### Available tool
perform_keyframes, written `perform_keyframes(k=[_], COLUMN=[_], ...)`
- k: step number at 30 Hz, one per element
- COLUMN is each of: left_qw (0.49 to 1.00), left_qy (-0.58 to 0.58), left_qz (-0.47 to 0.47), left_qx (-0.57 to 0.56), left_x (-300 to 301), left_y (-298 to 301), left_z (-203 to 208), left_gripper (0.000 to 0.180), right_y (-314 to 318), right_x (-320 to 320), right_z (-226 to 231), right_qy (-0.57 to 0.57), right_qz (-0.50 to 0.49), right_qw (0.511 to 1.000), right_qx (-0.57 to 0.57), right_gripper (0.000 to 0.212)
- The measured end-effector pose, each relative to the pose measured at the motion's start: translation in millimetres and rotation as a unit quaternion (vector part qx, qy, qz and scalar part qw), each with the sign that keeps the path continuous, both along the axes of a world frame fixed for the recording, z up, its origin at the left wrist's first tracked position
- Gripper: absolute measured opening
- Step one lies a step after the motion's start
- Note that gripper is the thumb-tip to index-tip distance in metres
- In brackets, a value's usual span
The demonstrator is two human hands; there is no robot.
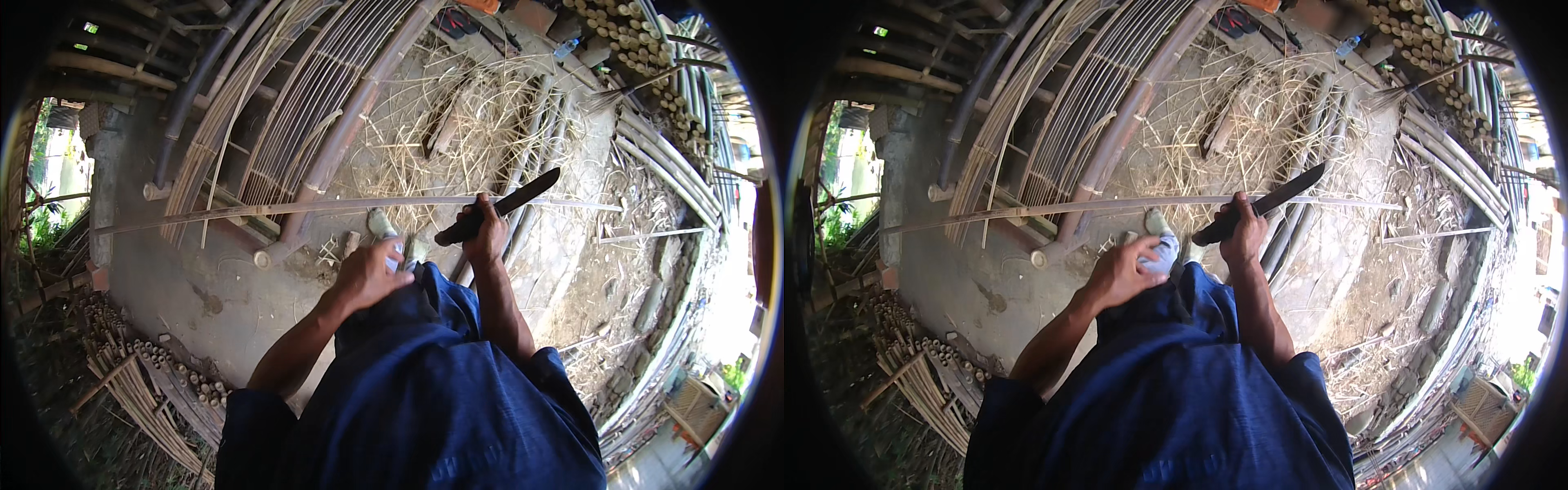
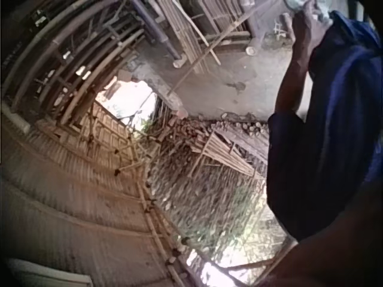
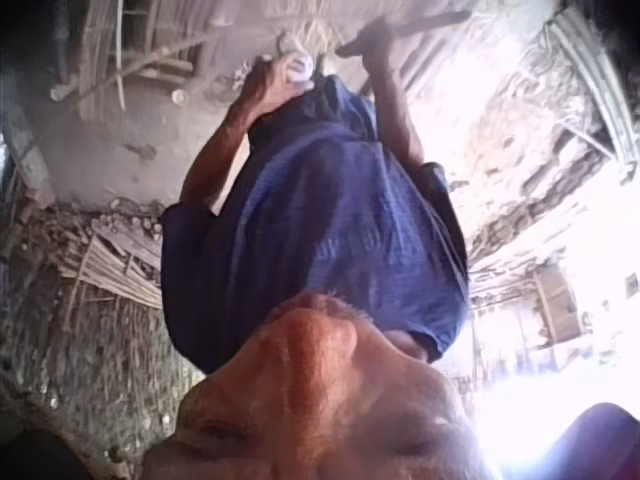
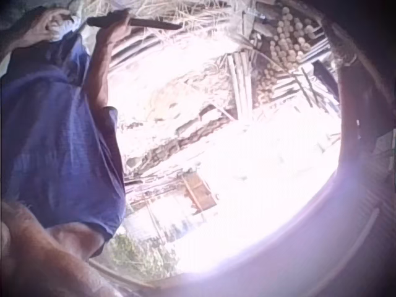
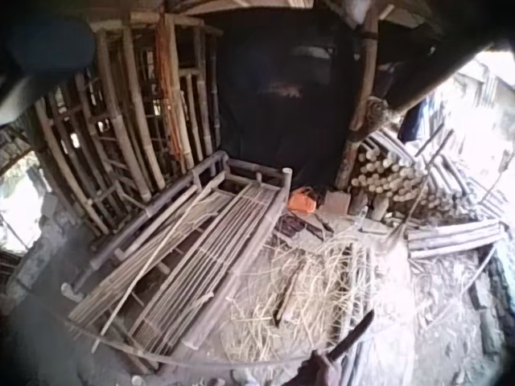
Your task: The person uses a curved knife to split long bamboo poles into thin strips. They hold the pole with one hand and shave off layers with the other, then place the finished strips onto a nearby rack.
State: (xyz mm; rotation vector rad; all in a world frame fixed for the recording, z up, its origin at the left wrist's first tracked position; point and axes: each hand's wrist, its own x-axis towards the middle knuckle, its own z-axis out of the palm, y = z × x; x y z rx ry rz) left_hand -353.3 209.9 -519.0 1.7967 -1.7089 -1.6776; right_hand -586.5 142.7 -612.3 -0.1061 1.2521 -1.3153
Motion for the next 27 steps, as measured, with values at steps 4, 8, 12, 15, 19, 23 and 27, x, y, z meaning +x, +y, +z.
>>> perform_keyframes(k=[4, 8, 12, 15, 19, 23, 27], left_qw=[0.868, 0.95, 0.999, 0.965, 0.939, 0.921, 0.884], left_qy=[-0.172, -0.217, -0.003, 0.132, 0.048, -0.16, -0.376], left_qz=[-0.016, -0.037, 0.034, 0.213, 0.339, 0.247, 0.148], left_qx=[-0.466, -0.221, -0.036, -0.078, -0.032, -0.257, -0.236], left_x=[-23.8, -15.4, -2.2, 15.5, 52.8, 206.8, 312.9], left_y=[-17.6, -66.8, -67.6, -59.6, -88.7, -110.1, -103.1], left_z=[73.5, 38.5, -17.9, -88.4, -60.3, -97.6, -69.2], left_gripper=[0.055, 0.033, 0.039, 0.035, 0.029, 0.026, 0.061], right_y=[7.4, 12.5, 8.4, -1.5, -23.9, -68.4, -140.1], right_x=[-14.4, -19.2, -17.1, -8.8, -6.1, -5.3, 33.0], right_z=[2.3, -0.3, -3.4, 3.8, -10.7, -31.0, -28.0], right_qy=[-0.012, 0.002, 0.032, 0.061, 0.118, 0.151, 0.157], right_qz=[0.006, 0.045, 0.058, 0.07, 0.076, 0.067, 0.141], right_qw=[1.0, 0.999, 0.997, 0.994, 0.988, 0.983, 0.976], right_qx=[-0.015, -0.028, -0.046, -0.065, -0.056, -0.076, -0.055], right_gripper=[0.019, 0.022, 0.023, 0.023, 0.024, 0.022, 0.022])
